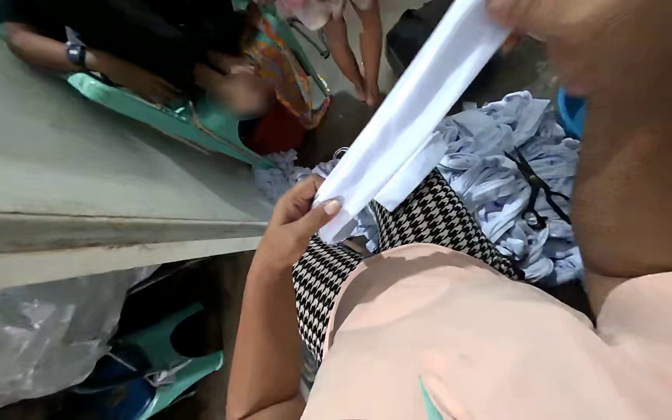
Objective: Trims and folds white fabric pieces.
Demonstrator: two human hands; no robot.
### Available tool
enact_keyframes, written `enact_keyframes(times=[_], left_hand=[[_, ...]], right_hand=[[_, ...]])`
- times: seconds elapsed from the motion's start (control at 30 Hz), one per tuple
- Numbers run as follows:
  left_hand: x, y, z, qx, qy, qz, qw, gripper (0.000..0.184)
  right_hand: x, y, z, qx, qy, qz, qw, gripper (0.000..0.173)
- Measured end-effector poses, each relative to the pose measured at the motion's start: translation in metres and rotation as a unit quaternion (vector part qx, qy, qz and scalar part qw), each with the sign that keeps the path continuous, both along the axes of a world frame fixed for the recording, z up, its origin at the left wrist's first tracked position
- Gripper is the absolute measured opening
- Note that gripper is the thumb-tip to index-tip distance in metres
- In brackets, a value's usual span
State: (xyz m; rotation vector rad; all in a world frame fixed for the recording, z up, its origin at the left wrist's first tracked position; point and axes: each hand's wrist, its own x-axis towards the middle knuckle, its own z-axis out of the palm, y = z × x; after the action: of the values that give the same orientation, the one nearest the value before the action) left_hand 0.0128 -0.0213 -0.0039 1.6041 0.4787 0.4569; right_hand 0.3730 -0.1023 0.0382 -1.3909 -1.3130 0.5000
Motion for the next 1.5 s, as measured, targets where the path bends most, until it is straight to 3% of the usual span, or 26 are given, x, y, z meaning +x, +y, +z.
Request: enact_keyframes(times=[0.1, 0.23, 0.4, 0.57, 0.93, 1.33, 1.5], left_hand=[[0.013, -0.011, -0.007, -0.040, 0.071, 0.040, 0.996, 0.010], [0.023, -0.022, -0.020, -0.065, 0.124, 0.083, 0.987, 0.010], [0.026, -0.048, -0.027, 0.058, 0.185, 0.038, 0.980, 0.022], [0.033, -0.065, -0.028, 0.141, 0.191, 0.023, 0.971, 0.028], [0.043, -0.053, -0.032, 0.125, 0.177, 0.009, 0.976, 0.033], [0.027, -0.035, -0.050, 0.133, 0.252, 0.024, 0.958, 0.036], [0.023, -0.033, -0.065, 0.129, 0.275, 0.032, 0.952, 0.035]], right_hand=[[0.003, 0.005, -0.063, -0.107, 0.091, 0.034, 0.989, 0.019], [0.003, 0.005, -0.135, -0.198, 0.186, 0.037, 0.962, 0.018], [0.002, -0.007, -0.181, -0.189, 0.237, 0.090, 0.949, 0.015], [0.000, -0.009, -0.197, -0.188, 0.270, 0.105, 0.938, 0.014], [-0.010, 0.013, -0.225, -0.196, 0.372, 0.096, 0.902, 0.011], [-0.016, 0.026, -0.232, -0.222, 0.415, 0.112, 0.875, 0.010], [-0.011, 0.027, -0.233, -0.254, 0.366, 0.144, 0.884, 0.035]])
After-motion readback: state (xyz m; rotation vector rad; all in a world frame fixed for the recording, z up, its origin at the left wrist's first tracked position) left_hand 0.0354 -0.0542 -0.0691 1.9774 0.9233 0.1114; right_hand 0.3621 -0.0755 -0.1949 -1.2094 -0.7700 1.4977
